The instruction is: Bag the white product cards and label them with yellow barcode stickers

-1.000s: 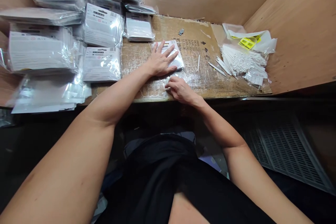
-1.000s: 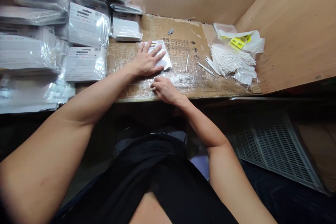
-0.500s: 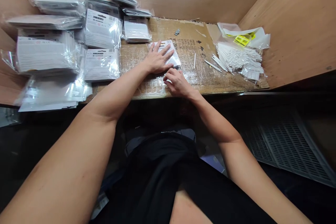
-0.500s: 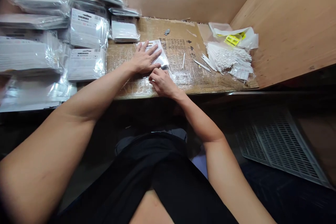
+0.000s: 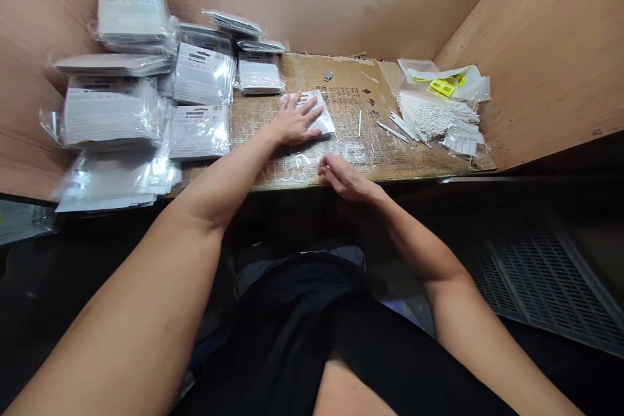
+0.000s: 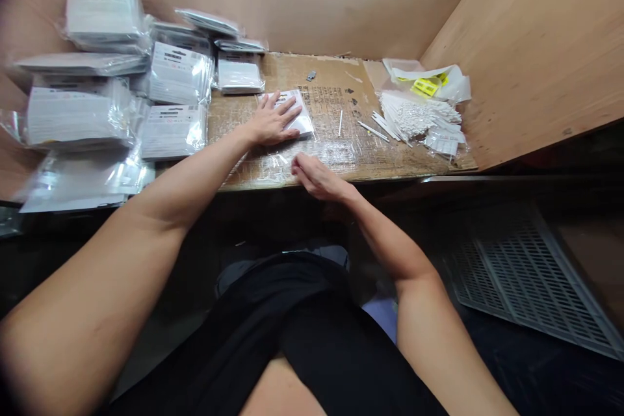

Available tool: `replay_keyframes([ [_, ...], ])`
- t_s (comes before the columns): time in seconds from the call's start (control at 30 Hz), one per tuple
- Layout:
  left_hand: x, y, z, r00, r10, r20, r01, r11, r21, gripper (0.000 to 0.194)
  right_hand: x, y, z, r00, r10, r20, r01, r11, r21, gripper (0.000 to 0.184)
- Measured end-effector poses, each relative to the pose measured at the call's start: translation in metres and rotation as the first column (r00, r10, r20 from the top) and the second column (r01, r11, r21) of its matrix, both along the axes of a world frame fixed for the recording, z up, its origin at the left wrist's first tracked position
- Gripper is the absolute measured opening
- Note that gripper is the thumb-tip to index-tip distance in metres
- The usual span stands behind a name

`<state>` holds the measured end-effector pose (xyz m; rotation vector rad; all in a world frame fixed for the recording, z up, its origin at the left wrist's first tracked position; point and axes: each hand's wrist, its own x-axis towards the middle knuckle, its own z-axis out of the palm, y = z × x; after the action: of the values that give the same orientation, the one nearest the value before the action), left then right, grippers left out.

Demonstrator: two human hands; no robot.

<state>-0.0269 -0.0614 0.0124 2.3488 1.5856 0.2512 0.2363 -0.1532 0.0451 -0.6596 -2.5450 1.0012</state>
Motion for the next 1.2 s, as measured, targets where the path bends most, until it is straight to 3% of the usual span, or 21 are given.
replay_keyframes([
  [0.03,0.000,-0.005,0.002,1.000,-0.021,0.007,0.021,1.000,-0.018,0.085,0.027,-0.020,-0.002,0.999,-0.033,-0.038,0.028,0.991,-0.129,0.026],
  [0.07,0.000,-0.012,0.003,0.999,-0.046,0.012,0.046,0.998,-0.031,0.084,0.056,-0.043,-0.008,0.995,-0.080,-0.051,0.060,0.948,-0.314,0.029],
  [0.13,0.004,-0.030,0.006,0.995,-0.101,0.011,0.101,0.994,-0.035,0.084,0.115,-0.088,-0.028,0.975,-0.186,0.119,0.220,0.843,-0.491,0.041],
  [0.17,0.006,-0.040,0.007,0.992,-0.128,0.011,0.128,0.991,-0.028,0.084,0.142,-0.109,-0.041,0.941,-0.228,0.251,0.327,0.808,-0.491,0.047],
  [0.23,0.012,-0.062,0.010,0.983,-0.178,0.039,0.178,0.984,-0.003,0.083,0.185,-0.138,-0.063,0.830,-0.293,0.474,0.488,0.793,-0.364,0.050],
  [0.33,0.014,-0.098,0.019,0.956,-0.209,0.208,0.199,0.978,0.069,0.069,0.210,-0.144,-0.077,0.736,-0.367,0.569,0.569,0.791,-0.225,0.044],
  [0.4,0.008,-0.124,0.027,0.926,-0.180,0.331,0.156,0.983,0.098,0.062,0.200,-0.125,-0.071,0.710,-0.467,0.527,0.574,0.817,-0.050,0.037],
  [0.47,-0.004,-0.152,0.032,0.918,-0.162,0.361,0.144,0.987,0.075,0.064,0.176,-0.095,-0.058,0.758,-0.528,0.383,0.489,0.849,0.200,0.034],
  [0.57,-0.017,-0.190,0.026,0.944,-0.170,0.284,0.169,0.985,0.029,0.071,0.129,-0.050,-0.044,0.925,-0.328,0.190,0.238,0.892,0.384,0.042],
  [0.67,-0.015,-0.209,0.007,0.971,-0.100,0.216,0.097,0.995,0.025,0.051,0.090,-0.021,-0.048,0.988,-0.099,0.119,0.050,0.931,0.360,0.039],
  [0.73,-0.008,-0.211,-0.005,0.974,-0.064,0.217,0.054,0.997,0.055,0.037,0.072,-0.012,-0.055,0.997,-0.030,0.066,0.007,0.948,0.319,0.031],
  [0.83,0.004,-0.205,-0.011,0.952,-0.066,0.300,0.013,0.984,0.178,0.030,0.056,-0.011,-0.059,0.996,-0.063,-0.071,0.080,0.959,0.272,0.027],
  [0.9,0.011,-0.199,-0.007,0.929,0.010,0.369,-0.106,0.964,0.242,0.035,0.046,-0.016,-0.054,0.967,-0.201,-0.154,0.230,0.953,0.200,0.033],
  [0.97,0.019,-0.191,0.002,0.897,0.179,0.405,-0.288,0.931,0.226,0.044,0.032,-0.022,-0.046,0.903,-0.392,-0.174,0.413,0.904,0.111,0.040],
  [1.03,0.027,-0.182,0.010,0.855,0.347,0.384,-0.433,0.887,0.162,0.053,0.015,-0.026,-0.039,0.811,-0.570,-0.137,0.582,0.808,0.087,0.045],
  [1.13,0.034,-0.167,0.015,0.802,0.481,0.354,-0.545,0.833,0.102,0.057,-0.010,-0.026,-0.038,0.664,-0.744,-0.074,0.739,0.639,0.211,0.044],
  [1.2,0.036,-0.160,0.012,0.776,0.519,0.358,-0.581,0.809,0.088,0.054,-0.021,-0.022,-0.042,0.603,-0.797,-0.049,0.767,0.562,0.309,0.039],
])
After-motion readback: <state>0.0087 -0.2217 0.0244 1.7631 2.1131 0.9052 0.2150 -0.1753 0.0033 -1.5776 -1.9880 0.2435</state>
